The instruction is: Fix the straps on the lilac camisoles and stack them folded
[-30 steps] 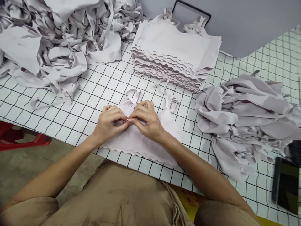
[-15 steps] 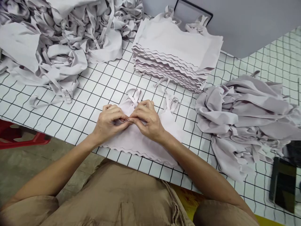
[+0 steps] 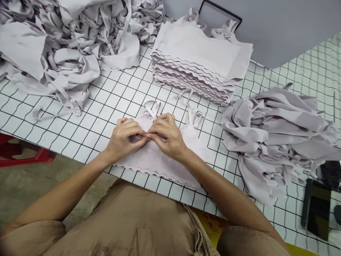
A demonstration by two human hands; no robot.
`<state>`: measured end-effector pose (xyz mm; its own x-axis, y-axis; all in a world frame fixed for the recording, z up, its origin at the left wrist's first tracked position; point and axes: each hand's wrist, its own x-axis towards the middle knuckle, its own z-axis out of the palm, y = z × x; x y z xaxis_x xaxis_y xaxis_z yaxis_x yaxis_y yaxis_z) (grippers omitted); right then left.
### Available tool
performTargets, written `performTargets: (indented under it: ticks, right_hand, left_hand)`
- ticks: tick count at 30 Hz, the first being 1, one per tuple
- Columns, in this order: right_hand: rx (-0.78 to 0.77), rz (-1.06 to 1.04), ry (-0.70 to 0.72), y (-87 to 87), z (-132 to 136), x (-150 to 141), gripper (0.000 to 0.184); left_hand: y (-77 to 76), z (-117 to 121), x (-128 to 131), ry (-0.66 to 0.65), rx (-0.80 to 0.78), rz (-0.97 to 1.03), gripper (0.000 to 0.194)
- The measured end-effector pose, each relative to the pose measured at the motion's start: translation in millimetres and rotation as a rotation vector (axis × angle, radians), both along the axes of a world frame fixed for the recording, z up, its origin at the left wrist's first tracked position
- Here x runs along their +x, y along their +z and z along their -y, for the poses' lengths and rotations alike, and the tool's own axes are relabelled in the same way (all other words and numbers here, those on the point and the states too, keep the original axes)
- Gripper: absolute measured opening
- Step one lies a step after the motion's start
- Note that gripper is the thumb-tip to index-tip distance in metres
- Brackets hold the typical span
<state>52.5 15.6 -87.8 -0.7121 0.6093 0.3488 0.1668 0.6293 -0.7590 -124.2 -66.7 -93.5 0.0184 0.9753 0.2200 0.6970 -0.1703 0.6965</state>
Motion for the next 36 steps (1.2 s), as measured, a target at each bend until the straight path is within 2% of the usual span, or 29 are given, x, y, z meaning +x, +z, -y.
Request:
performTargets:
  ticks: [14, 21, 32, 36]
  right_hand:
    - [0.074, -0.051, 0.030, -3.1, -1, 0, 0.012]
    - [0.148, -0.089, 0.037, -3.7, 0, -1, 0.011]
    - [0.230, 0.068, 0.069, 3.3, -3, 3, 0.016]
    - [0.264, 0.244, 0.190, 15.7, -9, 6, 0.024]
  left_hand:
    - [-1.5, 1, 0, -0.021, 0.082, -0.012, 0.009]
    - [-2.4, 0, -1, -0.029, 0.068, -0.024, 0.008]
    - [-2.2, 1, -2, -0.041, 0.066, -0.009, 0.014]
    - [-1.8, 2, -3, -0.059, 0.080, 0.003, 0.016]
